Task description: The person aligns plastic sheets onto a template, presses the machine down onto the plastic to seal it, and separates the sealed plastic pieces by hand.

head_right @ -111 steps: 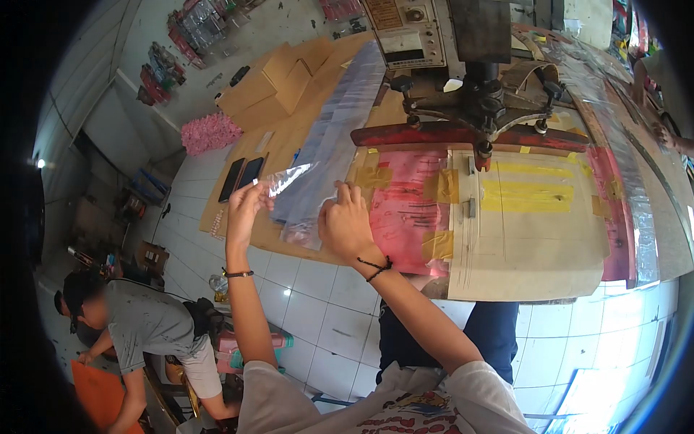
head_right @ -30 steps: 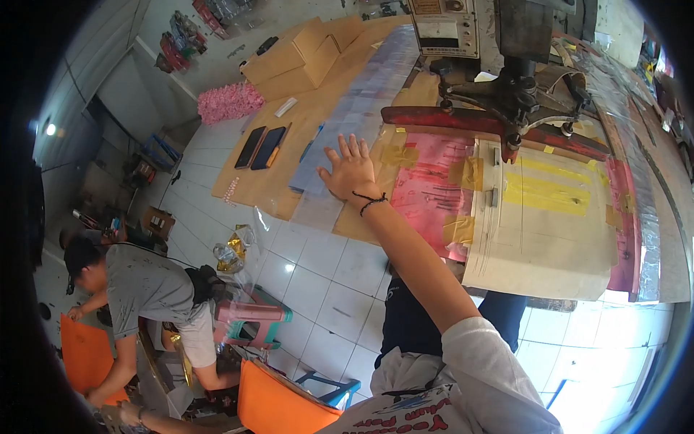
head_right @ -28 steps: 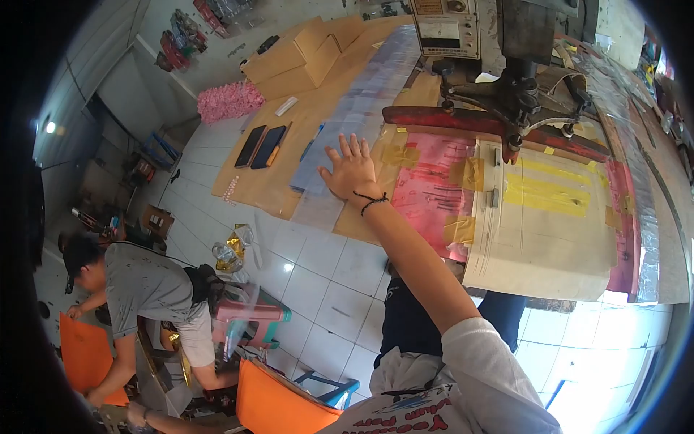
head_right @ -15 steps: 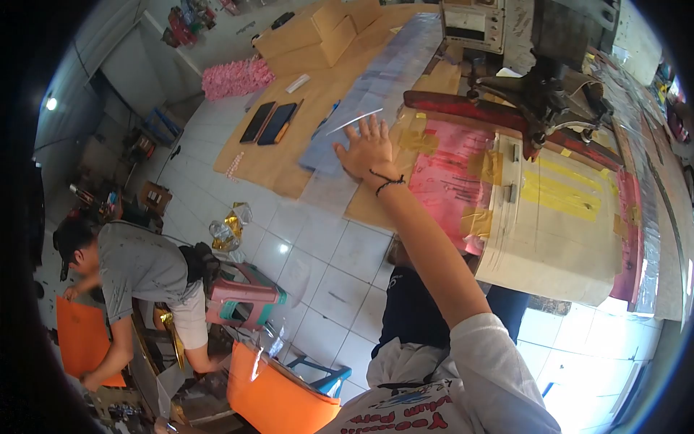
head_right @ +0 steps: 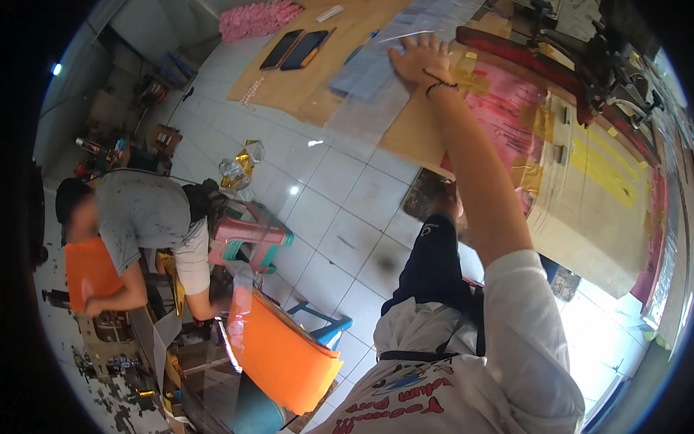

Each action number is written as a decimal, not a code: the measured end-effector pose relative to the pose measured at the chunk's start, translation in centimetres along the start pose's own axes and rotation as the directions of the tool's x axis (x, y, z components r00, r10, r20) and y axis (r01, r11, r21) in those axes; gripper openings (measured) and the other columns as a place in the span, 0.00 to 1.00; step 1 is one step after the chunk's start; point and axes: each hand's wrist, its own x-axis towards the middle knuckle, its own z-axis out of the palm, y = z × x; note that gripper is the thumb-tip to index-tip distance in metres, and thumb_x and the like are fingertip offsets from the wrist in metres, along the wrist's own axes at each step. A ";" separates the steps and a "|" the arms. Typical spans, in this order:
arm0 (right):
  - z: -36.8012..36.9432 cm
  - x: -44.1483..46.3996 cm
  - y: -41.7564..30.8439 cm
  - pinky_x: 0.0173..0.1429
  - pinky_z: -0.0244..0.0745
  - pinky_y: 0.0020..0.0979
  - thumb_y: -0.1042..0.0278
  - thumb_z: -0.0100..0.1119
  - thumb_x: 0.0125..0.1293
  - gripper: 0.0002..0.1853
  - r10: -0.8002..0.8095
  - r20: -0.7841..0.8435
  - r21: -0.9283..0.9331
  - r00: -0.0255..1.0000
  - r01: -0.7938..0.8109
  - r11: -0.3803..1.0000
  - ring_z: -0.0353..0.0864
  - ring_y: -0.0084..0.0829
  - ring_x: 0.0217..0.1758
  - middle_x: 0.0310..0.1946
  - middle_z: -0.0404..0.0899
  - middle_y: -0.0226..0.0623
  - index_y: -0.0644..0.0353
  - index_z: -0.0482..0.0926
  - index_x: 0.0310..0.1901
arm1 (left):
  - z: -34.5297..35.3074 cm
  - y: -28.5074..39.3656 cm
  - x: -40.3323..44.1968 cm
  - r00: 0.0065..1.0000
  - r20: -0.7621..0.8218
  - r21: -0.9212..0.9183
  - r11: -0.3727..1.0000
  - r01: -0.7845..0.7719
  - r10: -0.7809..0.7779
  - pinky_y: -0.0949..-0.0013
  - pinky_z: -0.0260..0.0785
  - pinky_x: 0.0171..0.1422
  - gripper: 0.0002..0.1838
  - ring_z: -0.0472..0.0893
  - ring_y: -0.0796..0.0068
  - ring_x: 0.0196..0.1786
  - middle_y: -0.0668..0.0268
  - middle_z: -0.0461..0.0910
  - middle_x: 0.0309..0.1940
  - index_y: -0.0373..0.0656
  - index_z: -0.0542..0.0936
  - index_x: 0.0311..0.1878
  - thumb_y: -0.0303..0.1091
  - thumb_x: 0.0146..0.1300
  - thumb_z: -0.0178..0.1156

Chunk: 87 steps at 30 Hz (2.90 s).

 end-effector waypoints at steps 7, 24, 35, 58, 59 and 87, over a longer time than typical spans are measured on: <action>0.8 3.1 2.5 0.85 0.41 0.57 0.28 0.40 0.72 0.40 -0.033 -0.058 0.011 0.998 0.034 0.999 0.48 0.54 0.86 0.82 0.56 0.48 0.41 0.66 0.78 | 2.6 -1.3 -2.6 0.974 0.183 -0.106 0.983 0.152 -0.131 0.55 0.70 0.55 0.16 0.69 0.65 0.47 0.62 0.67 0.50 0.51 0.67 0.67 0.42 0.83 0.49; -1.1 6.8 3.9 0.74 0.68 0.55 0.58 0.47 0.70 0.29 -0.145 0.189 0.041 0.971 0.140 0.989 0.66 0.54 0.77 0.74 0.69 0.52 0.57 0.70 0.72 | 10.2 -3.1 -7.0 0.774 0.572 -0.342 0.777 0.528 -0.274 0.53 0.72 0.58 0.19 0.72 0.63 0.53 0.60 0.68 0.56 0.54 0.65 0.71 0.42 0.82 0.51; -3.2 7.2 -0.5 0.72 0.73 0.41 0.43 0.62 0.67 0.29 0.133 0.130 0.565 0.983 -0.183 0.805 0.76 0.54 0.69 0.68 0.75 0.56 0.52 0.81 0.64 | 11.6 -3.6 -9.2 0.715 0.615 -0.390 0.661 0.642 -0.332 0.52 0.74 0.60 0.22 0.74 0.61 0.56 0.59 0.69 0.60 0.56 0.63 0.74 0.41 0.81 0.52; -0.2 2.9 -3.0 0.73 0.41 0.84 0.33 0.42 0.75 0.35 -0.248 0.196 -0.045 0.949 0.261 0.964 0.49 0.61 0.84 0.83 0.53 0.46 0.37 0.63 0.79 | 12.1 -7.7 -12.5 0.580 0.711 -0.416 0.428 0.803 -0.397 0.50 0.76 0.64 0.28 0.78 0.59 0.64 0.56 0.71 0.69 0.59 0.60 0.80 0.41 0.81 0.54; -0.3 4.4 -1.7 0.74 0.41 0.83 0.31 0.39 0.75 0.36 -0.199 0.187 -0.126 0.962 0.224 0.966 0.47 0.60 0.85 0.83 0.51 0.46 0.38 0.62 0.79 | 12.3 -7.8 -12.9 0.568 0.724 -0.410 0.418 0.811 -0.391 0.50 0.77 0.64 0.29 0.78 0.59 0.64 0.56 0.71 0.69 0.59 0.60 0.80 0.41 0.80 0.54; -12.2 -8.5 -6.2 0.65 0.76 0.49 0.35 0.43 0.78 0.33 -0.531 0.205 0.579 0.822 0.335 0.743 0.81 0.54 0.61 0.58 0.82 0.56 0.53 0.78 0.67 | 27.1 4.1 -16.5 0.533 0.842 -0.037 0.995 -0.091 0.080 0.68 0.71 0.39 0.12 0.79 0.72 0.31 0.60 0.81 0.26 0.34 0.79 0.36 0.28 0.76 0.51</action>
